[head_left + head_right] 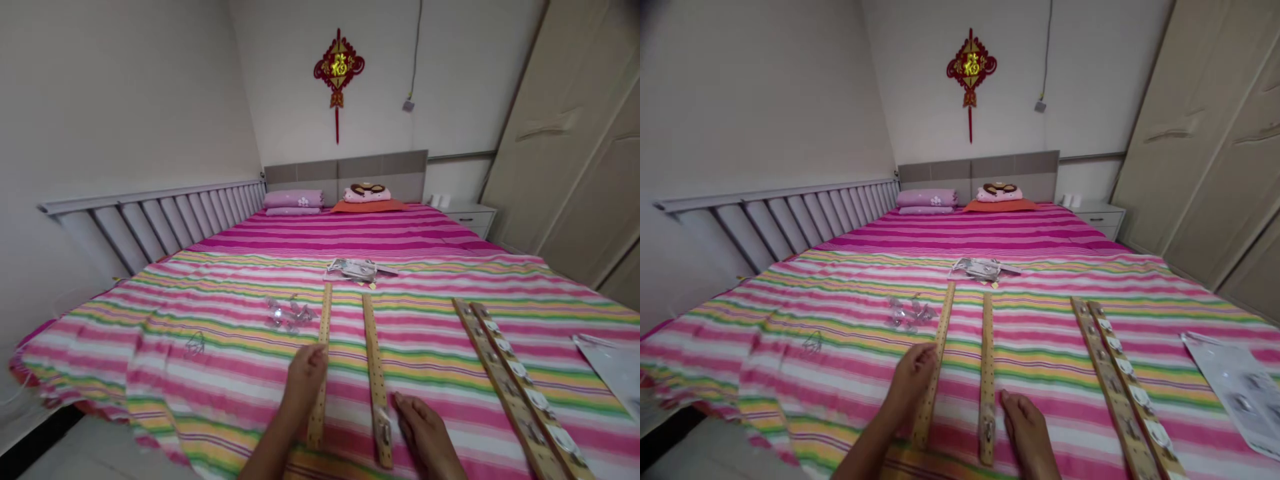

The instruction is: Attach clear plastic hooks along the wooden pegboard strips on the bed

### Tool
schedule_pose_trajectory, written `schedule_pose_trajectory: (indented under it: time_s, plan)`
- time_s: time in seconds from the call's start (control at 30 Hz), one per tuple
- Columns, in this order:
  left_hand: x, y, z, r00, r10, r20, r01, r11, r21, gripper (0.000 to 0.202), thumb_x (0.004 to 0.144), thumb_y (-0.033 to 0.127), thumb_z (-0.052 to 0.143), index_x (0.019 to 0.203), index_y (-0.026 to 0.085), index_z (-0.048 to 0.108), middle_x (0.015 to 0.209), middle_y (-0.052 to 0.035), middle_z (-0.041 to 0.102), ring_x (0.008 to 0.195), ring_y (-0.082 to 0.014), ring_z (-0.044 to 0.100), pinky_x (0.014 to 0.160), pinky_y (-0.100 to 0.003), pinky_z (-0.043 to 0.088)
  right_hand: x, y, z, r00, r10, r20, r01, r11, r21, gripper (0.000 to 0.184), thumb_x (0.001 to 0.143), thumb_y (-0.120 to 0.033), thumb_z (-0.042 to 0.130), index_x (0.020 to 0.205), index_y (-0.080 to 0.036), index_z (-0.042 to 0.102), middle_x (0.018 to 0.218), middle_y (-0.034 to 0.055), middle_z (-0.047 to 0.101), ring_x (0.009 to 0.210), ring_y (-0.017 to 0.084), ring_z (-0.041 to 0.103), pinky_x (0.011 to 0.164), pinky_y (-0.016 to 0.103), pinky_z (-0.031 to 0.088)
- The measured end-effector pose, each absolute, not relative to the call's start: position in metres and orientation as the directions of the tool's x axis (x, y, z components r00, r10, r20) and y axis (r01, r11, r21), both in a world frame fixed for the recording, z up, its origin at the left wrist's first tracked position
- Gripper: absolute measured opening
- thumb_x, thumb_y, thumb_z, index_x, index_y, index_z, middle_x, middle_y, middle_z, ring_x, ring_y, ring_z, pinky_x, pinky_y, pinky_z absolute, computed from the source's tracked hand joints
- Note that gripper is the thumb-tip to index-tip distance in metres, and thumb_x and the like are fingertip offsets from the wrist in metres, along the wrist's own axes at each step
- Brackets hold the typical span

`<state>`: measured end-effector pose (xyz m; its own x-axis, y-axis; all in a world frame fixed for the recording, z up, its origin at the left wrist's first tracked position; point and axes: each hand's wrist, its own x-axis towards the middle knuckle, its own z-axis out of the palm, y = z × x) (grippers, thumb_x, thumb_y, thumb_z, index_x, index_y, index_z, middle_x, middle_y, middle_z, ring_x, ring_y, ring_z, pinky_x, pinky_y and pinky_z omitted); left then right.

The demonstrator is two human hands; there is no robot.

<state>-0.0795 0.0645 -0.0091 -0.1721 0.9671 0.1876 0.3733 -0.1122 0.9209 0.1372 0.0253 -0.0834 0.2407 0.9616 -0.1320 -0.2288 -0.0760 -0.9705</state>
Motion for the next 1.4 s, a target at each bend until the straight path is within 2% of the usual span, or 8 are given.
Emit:
schedule_pose_trajectory:
  time_s: [0.1, 0.3, 0.67, 0.87, 1.03, 1.17, 1.27, 1.4]
  plan:
    - [-0.120, 0.106, -0.009, -0.348, 0.914, 0.207, 0.413, -0.049, 0.909, 0.026, 0.072, 0.031, 0.052, 0.084, 0.015, 0.068, 0.074, -0.0038, 0.064, 0.069, -0.0177, 0.057, 0.067, -0.030, 0.046, 0.140, 0.026, -0.083, 0.209, 0.958, -0.195, -0.269, -0.135, -0.954, 0.050, 0.055, -0.065, 0.073, 0.057, -0.019, 0.053, 0.045, -0.0084, 0.035, 0.042, 0.007, 0.027, 0.040, 0.022, 0.020]
    - [-0.156, 0.140, -0.034, -0.366, 0.861, 0.354, 0.701, 0.004, 0.713, 0.027, 0.077, 0.029, 0.048, 0.087, 0.013, 0.068, 0.089, -0.0104, 0.066, 0.086, -0.0223, 0.060, 0.079, -0.032, 0.046, 0.143, 0.024, -0.082, 0.191, 0.961, -0.202, -0.249, -0.151, -0.957, 0.051, 0.058, -0.066, 0.071, 0.058, -0.019, 0.053, 0.043, -0.0094, 0.032, 0.041, 0.006, 0.024, 0.041, 0.022, 0.017]
    - [-0.151, 0.155, -0.021, -0.385, 0.912, 0.142, 0.804, 0.256, 0.537, 0.041, 0.088, 0.035, 0.043, 0.121, 0.016, 0.057, 0.111, -0.0130, 0.067, 0.098, -0.0247, 0.061, 0.072, -0.030, 0.042, 0.143, 0.023, -0.078, 0.133, 0.953, -0.270, -0.294, -0.222, -0.930, 0.051, 0.055, -0.065, 0.073, 0.060, -0.018, 0.054, 0.041, -0.0106, 0.030, 0.038, 0.004, 0.021, 0.041, 0.020, 0.012]
    - [-0.151, 0.162, -0.018, -0.338, 0.932, 0.133, 0.861, 0.249, 0.444, 0.020, 0.086, 0.025, 0.045, 0.092, 0.018, 0.064, 0.096, -0.0089, 0.069, 0.086, -0.0209, 0.062, 0.061, -0.026, 0.034, 0.145, 0.023, -0.083, 0.133, 0.958, -0.253, -0.285, -0.207, -0.936, 0.050, 0.057, -0.065, 0.072, 0.062, -0.018, 0.055, 0.040, -0.0105, 0.032, 0.037, 0.004, 0.022, 0.040, 0.020, 0.012]
    - [-0.159, 0.151, -0.013, -0.289, 0.928, 0.236, 0.855, 0.139, 0.499, 0.018, 0.084, 0.025, 0.048, 0.073, 0.018, 0.060, 0.073, -0.0044, 0.066, 0.068, -0.0168, 0.058, 0.057, -0.024, 0.031, 0.145, 0.024, -0.084, 0.126, 0.964, -0.236, -0.282, -0.193, -0.940, 0.050, 0.059, -0.064, 0.072, 0.063, -0.018, 0.055, 0.040, -0.0108, 0.032, 0.037, 0.004, 0.022, 0.040, 0.020, 0.011]
    - [-0.160, 0.135, -0.003, -0.381, 0.893, 0.240, 0.623, 0.057, 0.780, 0.015, 0.075, 0.029, 0.059, 0.065, 0.018, 0.060, 0.060, -0.0004, 0.062, 0.061, -0.0152, 0.057, 0.058, -0.024, 0.037, 0.144, 0.024, -0.083, 0.131, 0.960, -0.248, -0.291, -0.202, -0.935, 0.050, 0.057, -0.065, 0.072, 0.061, -0.018, 0.053, 0.039, -0.0106, 0.033, 0.035, 0.003, 0.020, 0.039, 0.020, 0.009]
    - [-0.149, 0.114, 0.005, -0.426, 0.905, 0.002, 0.121, 0.055, 0.991, 0.018, 0.068, 0.033, 0.067, 0.065, 0.016, 0.063, 0.055, 0.0018, 0.060, 0.054, -0.0115, 0.055, 0.054, -0.021, 0.041, 0.145, 0.024, -0.080, 0.151, 0.956, -0.251, -0.302, -0.197, -0.933, 0.048, 0.058, -0.063, 0.072, 0.060, -0.019, 0.053, 0.039, -0.0105, 0.033, 0.035, 0.004, 0.020, 0.038, 0.020, 0.010]
    - [-0.116, 0.079, 0.012, -0.306, 0.916, -0.258, -0.406, 0.120, 0.906, 0.021, 0.059, 0.025, 0.078, 0.070, 0.013, 0.064, 0.058, 0.0015, 0.061, 0.049, -0.0050, 0.053, 0.046, -0.013, 0.040, 0.140, 0.019, -0.064, 0.186, 0.968, -0.166, -0.284, -0.109, -0.953, 0.046, 0.056, -0.060, 0.075, 0.059, -0.018, 0.056, 0.044, -0.0071, 0.042, 0.040, 0.006, 0.033, 0.040, 0.020, 0.023]
